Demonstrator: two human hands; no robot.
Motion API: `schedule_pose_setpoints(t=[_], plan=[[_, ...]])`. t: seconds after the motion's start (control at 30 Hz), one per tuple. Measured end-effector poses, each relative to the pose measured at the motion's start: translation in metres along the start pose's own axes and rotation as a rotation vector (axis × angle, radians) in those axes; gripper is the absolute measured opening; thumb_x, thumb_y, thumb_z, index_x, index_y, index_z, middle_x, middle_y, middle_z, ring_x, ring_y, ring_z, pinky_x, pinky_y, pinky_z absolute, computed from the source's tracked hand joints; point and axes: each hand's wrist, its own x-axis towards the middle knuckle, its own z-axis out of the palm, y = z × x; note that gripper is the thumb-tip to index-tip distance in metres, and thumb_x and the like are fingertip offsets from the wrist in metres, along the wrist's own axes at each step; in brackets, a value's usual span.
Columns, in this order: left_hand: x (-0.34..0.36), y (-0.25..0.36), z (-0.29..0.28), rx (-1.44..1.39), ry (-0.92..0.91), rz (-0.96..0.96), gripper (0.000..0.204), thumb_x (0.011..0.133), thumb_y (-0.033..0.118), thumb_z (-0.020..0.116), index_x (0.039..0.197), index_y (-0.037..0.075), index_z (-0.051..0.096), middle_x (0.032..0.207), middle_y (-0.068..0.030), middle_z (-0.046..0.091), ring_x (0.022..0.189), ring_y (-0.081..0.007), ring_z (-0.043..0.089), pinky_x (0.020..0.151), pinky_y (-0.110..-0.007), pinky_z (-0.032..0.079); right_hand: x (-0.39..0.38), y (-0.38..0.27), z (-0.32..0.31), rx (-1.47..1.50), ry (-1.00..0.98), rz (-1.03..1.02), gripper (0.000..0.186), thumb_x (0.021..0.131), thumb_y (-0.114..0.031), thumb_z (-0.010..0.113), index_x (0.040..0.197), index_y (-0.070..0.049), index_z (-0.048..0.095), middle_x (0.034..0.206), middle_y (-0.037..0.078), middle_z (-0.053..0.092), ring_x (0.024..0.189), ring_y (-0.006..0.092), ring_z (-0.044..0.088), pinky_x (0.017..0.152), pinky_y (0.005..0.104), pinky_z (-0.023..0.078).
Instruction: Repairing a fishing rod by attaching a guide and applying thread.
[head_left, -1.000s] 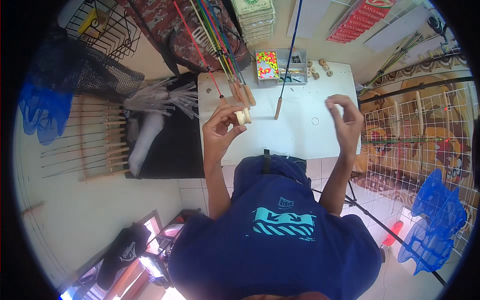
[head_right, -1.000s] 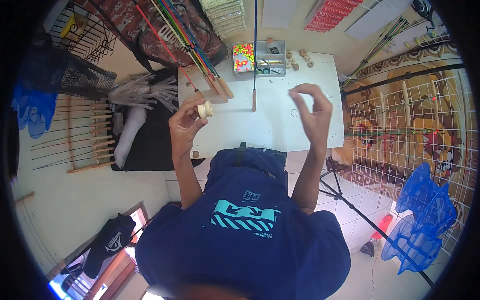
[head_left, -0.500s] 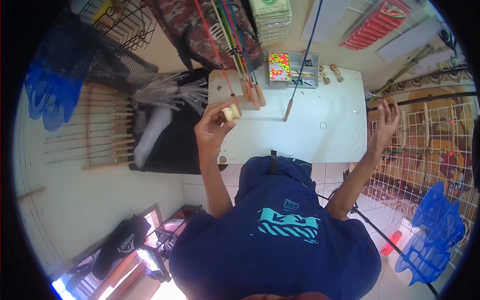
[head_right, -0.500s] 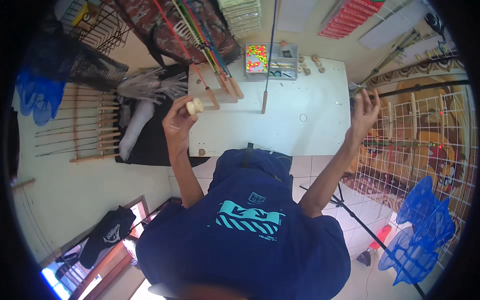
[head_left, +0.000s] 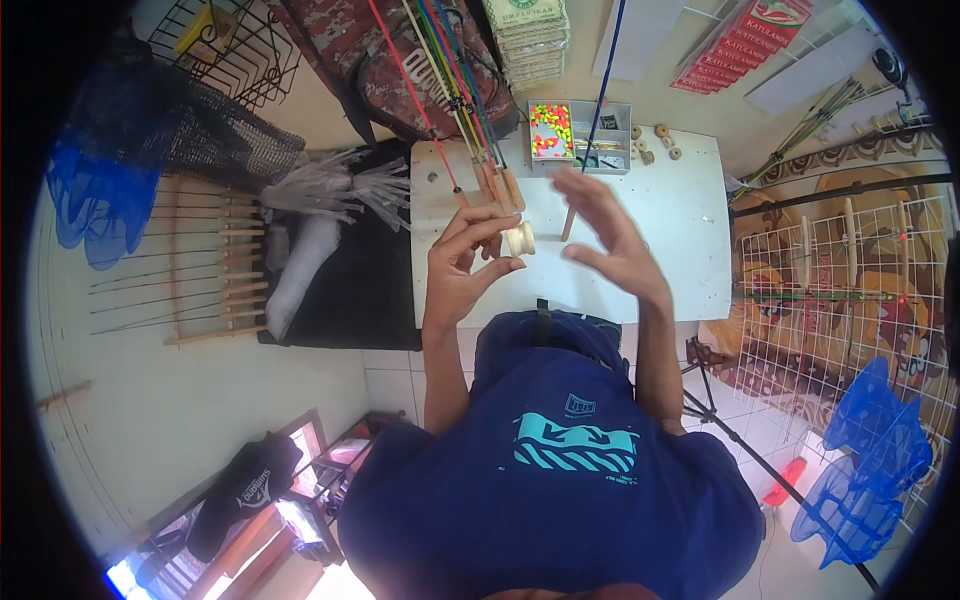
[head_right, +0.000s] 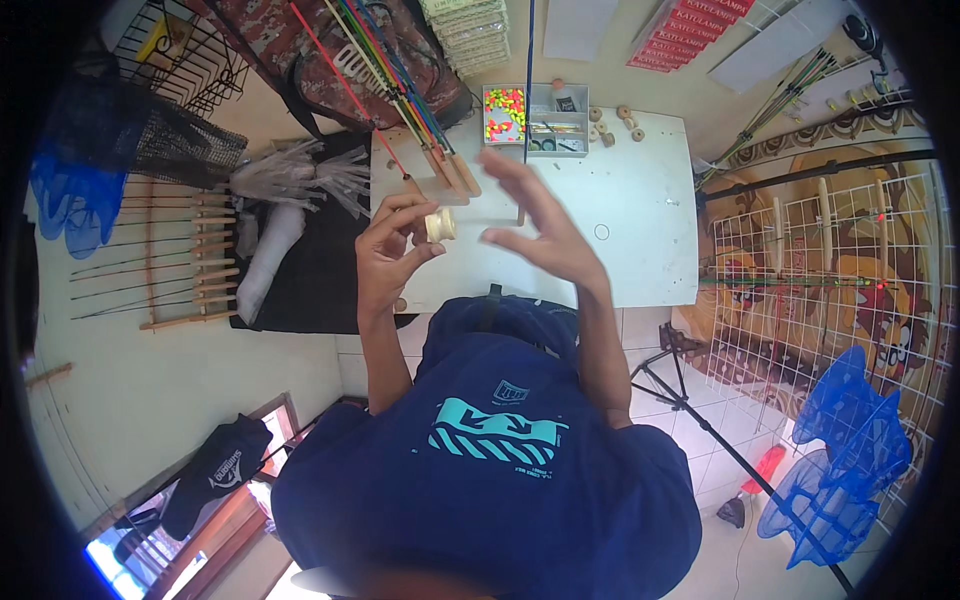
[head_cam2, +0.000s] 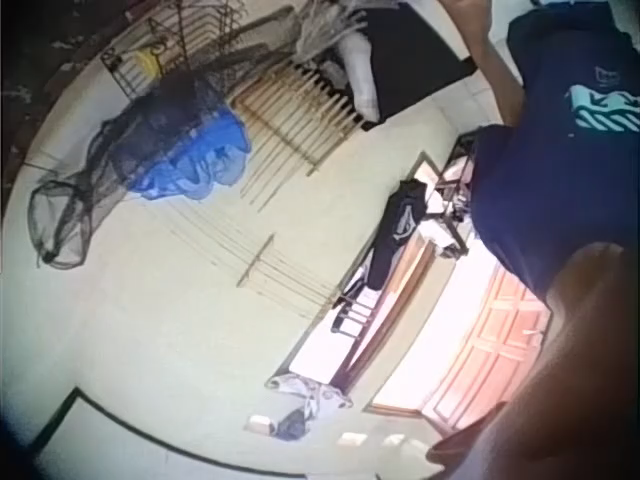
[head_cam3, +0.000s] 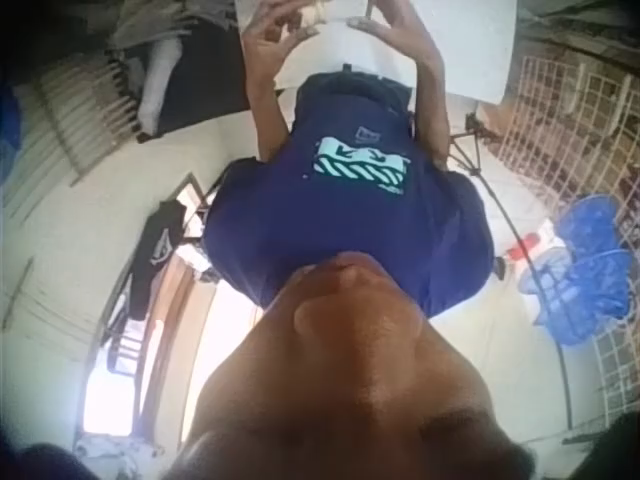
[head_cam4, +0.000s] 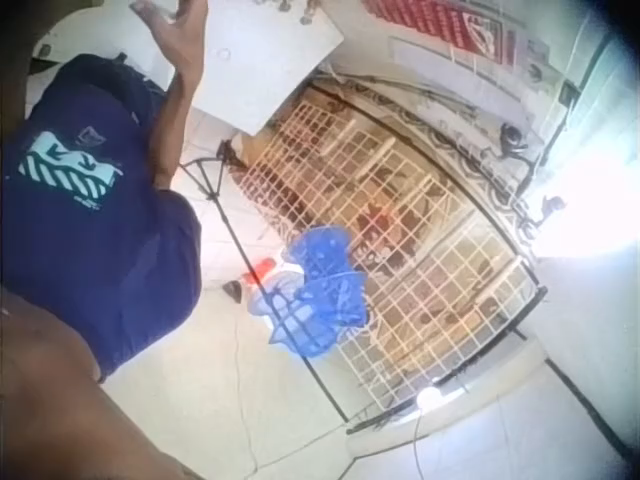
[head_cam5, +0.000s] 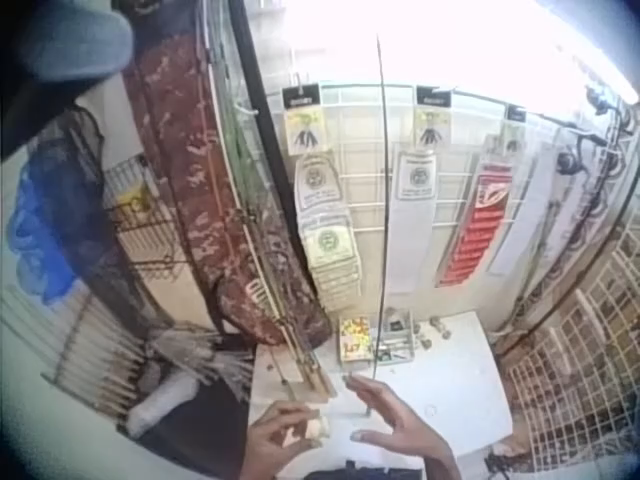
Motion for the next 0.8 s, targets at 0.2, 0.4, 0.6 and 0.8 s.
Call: schedule_pose_setpoints(t=[0.2,0.4,0.6,0.8], plan=[[-0.002,0.004,0.002,0.008,-0.026,0.019,0.053,0.066,-0.004,0.081,0.116,0.004,0.068,0.111,-0.0032,0.057,0.079,-0.0081,0.049,0.069,-0.024,0.041,0.004,0.007,0.007,-0.124,-0.224,0.225,0.034,0.088,-0.011,0.067,0.119,0.000,0.059,0.110,0.011,0.065,0.105,0.0185,0.060,0.095,0.0334,0.045],[-0.005,0.002,-0.004,0.032,-0.009,0.001,0.052,0.067,-0.004,0.081,0.116,0.004,0.068,0.110,-0.0026,0.057,0.079,-0.0075,0.049,0.068,-0.024,0.041,-0.015,-0.008,-0.018,0.038,0.056,0.155,0.016,0.096,-0.012,0.055,0.092,0.002,0.063,0.088,0.009,0.066,0.080,0.0126,0.057,0.076,0.0289,0.047],[-0.003,0.000,-0.006,0.047,0.013,-0.005,0.053,0.067,-0.005,0.080,0.117,0.004,0.067,0.109,-0.0019,0.057,0.078,-0.0072,0.049,0.068,-0.023,0.041,-0.032,-0.020,-0.048,0.049,0.442,-0.045,0.018,0.101,-0.015,0.046,0.090,-0.002,0.053,0.084,0.009,0.061,0.087,0.0164,0.058,0.087,0.0323,0.044],[0.000,-0.003,-0.006,0.027,0.036,-0.003,0.053,0.068,-0.007,0.079,0.119,0.003,0.066,0.109,-0.0012,0.056,0.075,-0.0070,0.048,0.066,-0.023,0.041,-0.049,-0.004,-0.087,-0.148,0.847,-0.010,0.022,0.102,-0.021,0.048,0.098,-0.002,0.058,0.090,0.006,0.063,0.093,0.0144,0.060,0.089,0.0313,0.048]])
